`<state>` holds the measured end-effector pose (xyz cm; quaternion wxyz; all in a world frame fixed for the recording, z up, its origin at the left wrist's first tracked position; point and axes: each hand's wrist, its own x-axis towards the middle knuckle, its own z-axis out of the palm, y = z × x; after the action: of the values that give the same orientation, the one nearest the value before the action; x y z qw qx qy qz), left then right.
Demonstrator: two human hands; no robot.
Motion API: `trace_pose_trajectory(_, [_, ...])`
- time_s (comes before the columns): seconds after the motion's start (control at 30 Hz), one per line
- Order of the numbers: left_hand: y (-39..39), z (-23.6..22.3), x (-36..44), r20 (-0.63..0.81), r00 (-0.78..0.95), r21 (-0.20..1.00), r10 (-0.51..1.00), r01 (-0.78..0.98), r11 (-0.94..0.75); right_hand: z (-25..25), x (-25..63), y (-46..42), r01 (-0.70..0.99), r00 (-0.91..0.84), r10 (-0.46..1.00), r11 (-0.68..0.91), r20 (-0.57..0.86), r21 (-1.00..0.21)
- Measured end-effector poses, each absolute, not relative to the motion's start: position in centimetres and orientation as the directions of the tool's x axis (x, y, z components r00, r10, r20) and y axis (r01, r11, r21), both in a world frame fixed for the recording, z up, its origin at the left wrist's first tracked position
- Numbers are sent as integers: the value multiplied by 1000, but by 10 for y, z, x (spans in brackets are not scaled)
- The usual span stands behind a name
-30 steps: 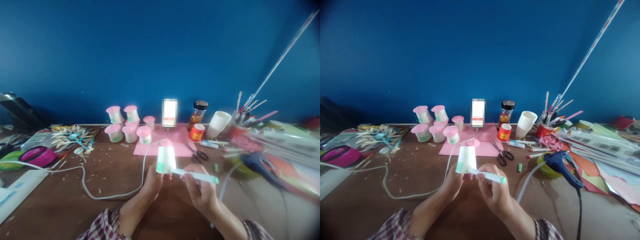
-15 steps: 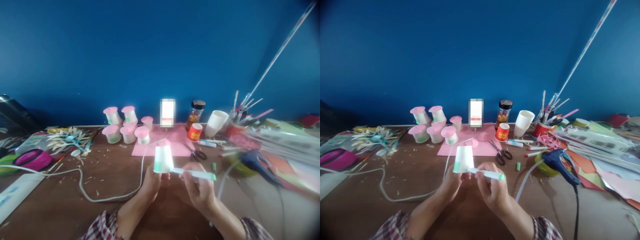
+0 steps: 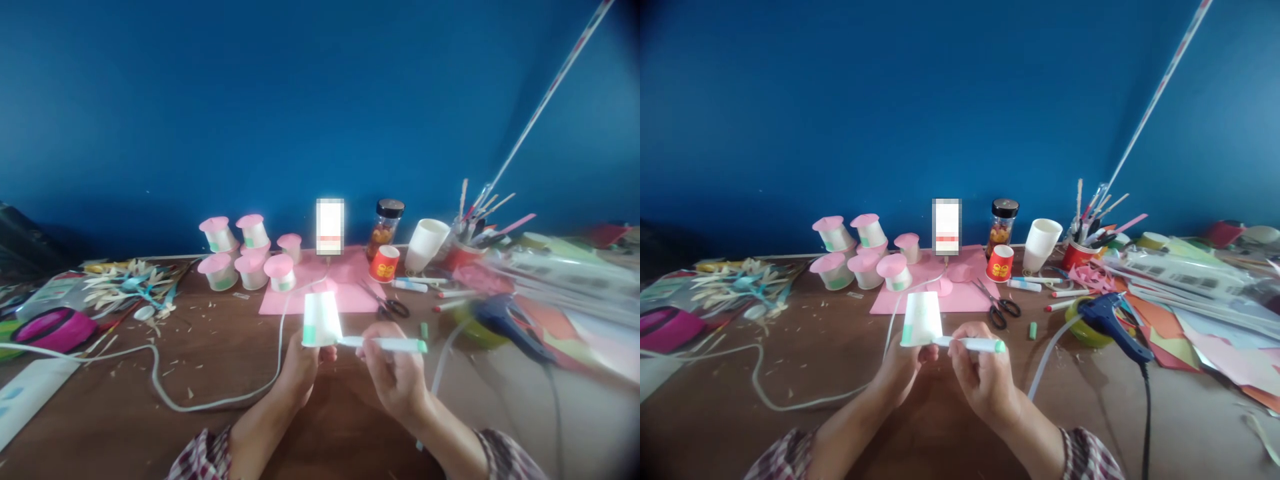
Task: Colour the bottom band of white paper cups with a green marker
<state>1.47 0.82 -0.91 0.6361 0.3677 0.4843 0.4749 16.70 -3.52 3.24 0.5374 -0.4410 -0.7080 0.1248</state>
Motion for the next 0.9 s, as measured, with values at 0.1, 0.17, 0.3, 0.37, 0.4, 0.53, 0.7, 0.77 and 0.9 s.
trace_pose_trajectory(0.1, [7,-7,14,-276,100,922,956,-253,292,32,167,-34,496,-7,756,571,655,-654])
trace_pose_trajectory(0.17, [7,-5,14,-278,104,918,955,-264,296,33,167,-34,493,-5,756,571,654,-656])
trace_pose_trajectory(0.3, [8,-3,14,-285,99,907,953,-292,302,34,166,-34,483,-6,765,566,644,-668])
trace_pose_trajectory(0.37, [8,-2,14,-293,108,902,950,-298,312,33,166,-34,479,16,771,553,637,-681])
trace_pose_trajectory(0.4, [8,-2,14,-296,114,900,948,-300,317,33,167,-34,478,25,775,546,632,-688])
trace_pose_trajectory(0.53, [7,0,15,-292,112,896,950,-316,313,31,167,-34,461,24,796,528,604,-714])
trace_pose_trajectory(0.7, [7,1,14,-286,119,892,951,-329,309,27,167,-35,443,28,807,519,590,-731])
trace_pose_trajectory(0.77, [7,0,14,-281,130,892,951,-331,309,27,167,-35,436,31,815,510,578,-742])
trace_pose_trajectory(0.9, [7,-1,12,-278,150,891,949,-330,313,26,167,-35,421,21,824,506,566,-753])
